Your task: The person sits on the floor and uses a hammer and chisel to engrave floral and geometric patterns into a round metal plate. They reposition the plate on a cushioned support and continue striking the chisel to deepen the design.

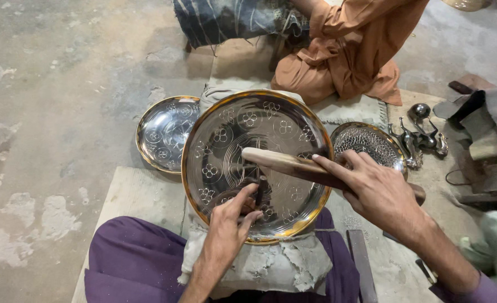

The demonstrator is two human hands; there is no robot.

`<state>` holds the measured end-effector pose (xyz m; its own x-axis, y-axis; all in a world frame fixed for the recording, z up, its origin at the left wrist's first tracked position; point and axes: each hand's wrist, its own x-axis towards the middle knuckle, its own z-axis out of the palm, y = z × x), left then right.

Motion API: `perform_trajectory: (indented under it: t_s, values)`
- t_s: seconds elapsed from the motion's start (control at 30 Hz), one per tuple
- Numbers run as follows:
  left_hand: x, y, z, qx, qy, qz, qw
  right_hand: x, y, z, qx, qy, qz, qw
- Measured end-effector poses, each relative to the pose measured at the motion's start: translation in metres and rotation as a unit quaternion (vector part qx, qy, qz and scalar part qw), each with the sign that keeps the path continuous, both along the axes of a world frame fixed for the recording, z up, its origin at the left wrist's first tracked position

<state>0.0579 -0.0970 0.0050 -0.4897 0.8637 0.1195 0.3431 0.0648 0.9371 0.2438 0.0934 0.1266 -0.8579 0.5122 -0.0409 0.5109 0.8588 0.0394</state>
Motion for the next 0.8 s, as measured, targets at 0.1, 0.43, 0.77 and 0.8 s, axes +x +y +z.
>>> perform_trajectory:
  t_s: [0.1,0.43,0.77,0.8]
  values:
    - [0.001,0.0,0.0,0.01,0.032,0.001,0.999,0.001,-0.005,0.001,-0.051,0.084,-0.025,0.995]
    - [0.004,-0.002,0.001,-0.009,0.021,0.02,1.0,-0.005,-0.008,0.008,-0.121,0.087,-0.033,0.988]
    - [0.005,0.0,0.003,-0.027,-0.007,0.013,1.0,-0.009,-0.002,0.001,-0.05,-0.117,-0.07,0.989]
    - [0.004,0.0,0.004,-0.03,0.001,0.013,0.999,-0.009,-0.001,0.0,-0.076,-0.026,-0.05,0.996]
